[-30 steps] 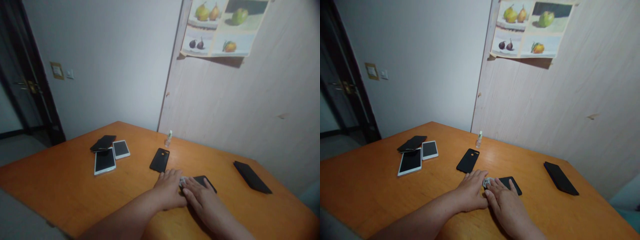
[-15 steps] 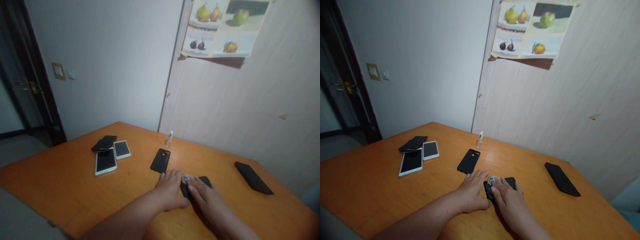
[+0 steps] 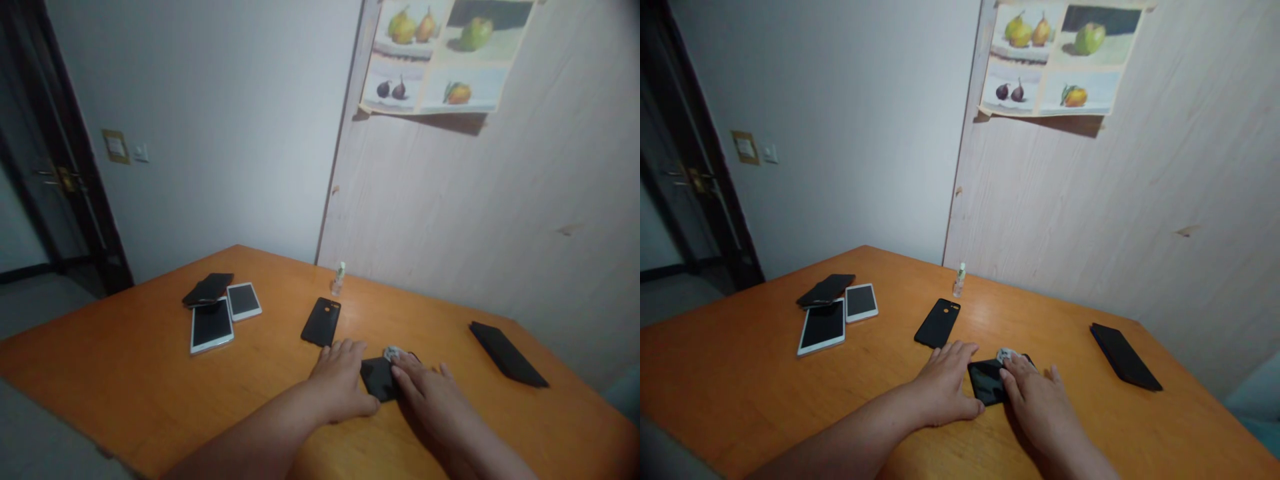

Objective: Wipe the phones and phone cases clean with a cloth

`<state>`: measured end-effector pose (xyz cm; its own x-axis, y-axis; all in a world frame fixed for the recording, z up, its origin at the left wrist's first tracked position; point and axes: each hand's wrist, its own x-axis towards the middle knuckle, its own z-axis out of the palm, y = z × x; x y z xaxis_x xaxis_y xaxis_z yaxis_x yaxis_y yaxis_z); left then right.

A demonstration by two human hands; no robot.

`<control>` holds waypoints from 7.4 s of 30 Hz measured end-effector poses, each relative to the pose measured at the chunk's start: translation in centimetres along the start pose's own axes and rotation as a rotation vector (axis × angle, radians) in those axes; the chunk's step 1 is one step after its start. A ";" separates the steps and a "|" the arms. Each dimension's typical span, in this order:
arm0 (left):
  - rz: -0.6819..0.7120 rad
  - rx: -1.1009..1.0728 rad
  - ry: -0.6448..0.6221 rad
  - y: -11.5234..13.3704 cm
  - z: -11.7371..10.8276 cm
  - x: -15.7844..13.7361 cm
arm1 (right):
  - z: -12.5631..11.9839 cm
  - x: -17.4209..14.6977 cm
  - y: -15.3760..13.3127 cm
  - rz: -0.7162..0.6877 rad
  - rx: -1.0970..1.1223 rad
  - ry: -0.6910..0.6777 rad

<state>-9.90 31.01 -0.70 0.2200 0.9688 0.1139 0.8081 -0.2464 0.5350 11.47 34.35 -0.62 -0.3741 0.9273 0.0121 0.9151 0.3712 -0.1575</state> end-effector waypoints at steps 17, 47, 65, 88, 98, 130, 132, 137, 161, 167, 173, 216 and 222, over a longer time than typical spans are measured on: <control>-0.007 0.002 -0.021 0.2 -0.3 -0.1 | 0.0 -0.2 0.3 0.016 -0.009 0.078; -0.011 -0.007 -0.040 0.5 -0.6 -0.3 | 0.3 0.6 1.0 0.056 0.014 0.075; 0.014 0.030 -0.017 0.1 -0.5 -0.2 | -0.9 -1.7 -2.9 -0.205 0.128 0.006; 0.053 0.044 0.000 -0.2 -0.5 -0.2 | -3.6 -3.0 -1.8 0.017 0.104 -0.013; 0.061 0.062 -0.016 -0.1 -0.8 -0.3 | -4.0 -4.3 -4.6 -0.188 0.224 -0.143; 0.087 0.090 -0.036 0.4 -0.9 -0.4 | -3.1 -3.3 -5.5 -0.308 0.312 -0.079; 0.093 0.083 -0.045 0.5 -1.0 -0.4 | -2.5 -2.7 -5.3 -0.324 0.284 -0.048; 0.085 0.085 -0.016 0.6 -0.9 -0.4 | -2.0 -1.7 -3.8 -0.163 0.151 0.008; 0.100 0.140 0.024 0.2 -0.2 0.4 | -2.0 -0.1 -1.5 0.078 0.117 0.107; 0.091 0.161 0.007 0.2 -0.2 0.5 | -2.3 -0.9 -1.9 0.066 0.073 0.112; 0.110 0.162 0.023 -0.2 -0.2 0.7 | -2.7 -0.6 -0.3 0.136 0.127 0.156; 0.116 0.202 0.010 -0.4 0.0 1.4 | -0.7 2.7 6.6 0.380 0.627 0.019; 0.109 0.202 0.010 -0.5 -0.1 1.3 | -1.9 1.3 7.5 0.294 0.637 -0.175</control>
<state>-10.03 32.34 -0.74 0.3073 0.9362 0.1708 0.8730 -0.3487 0.3410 18.16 38.46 0.08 -0.1931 0.9435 -0.2693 0.7362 -0.0421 -0.6754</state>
